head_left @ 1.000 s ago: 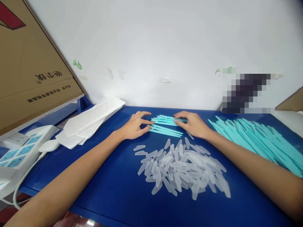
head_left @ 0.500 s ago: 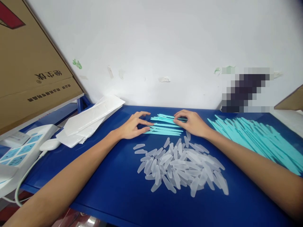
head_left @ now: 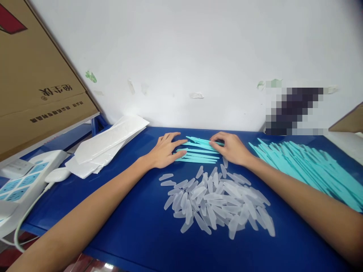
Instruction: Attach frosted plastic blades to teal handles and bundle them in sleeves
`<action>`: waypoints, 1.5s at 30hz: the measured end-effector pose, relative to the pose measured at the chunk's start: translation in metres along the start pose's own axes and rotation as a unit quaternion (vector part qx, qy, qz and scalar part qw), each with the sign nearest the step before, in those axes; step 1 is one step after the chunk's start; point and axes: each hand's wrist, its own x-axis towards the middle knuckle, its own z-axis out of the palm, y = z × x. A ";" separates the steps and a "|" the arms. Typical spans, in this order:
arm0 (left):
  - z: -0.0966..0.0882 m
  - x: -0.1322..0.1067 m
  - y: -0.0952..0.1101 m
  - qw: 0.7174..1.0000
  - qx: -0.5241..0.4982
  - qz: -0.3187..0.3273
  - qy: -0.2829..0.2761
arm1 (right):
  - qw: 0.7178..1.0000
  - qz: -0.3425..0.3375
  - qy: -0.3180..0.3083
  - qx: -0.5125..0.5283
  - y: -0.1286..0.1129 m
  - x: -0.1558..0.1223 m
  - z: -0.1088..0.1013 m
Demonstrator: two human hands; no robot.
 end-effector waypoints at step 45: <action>0.005 -0.005 0.002 0.999 -0.005 -0.014 0.043 | 1.000 0.015 0.005 -0.006 -0.002 0.001 -0.001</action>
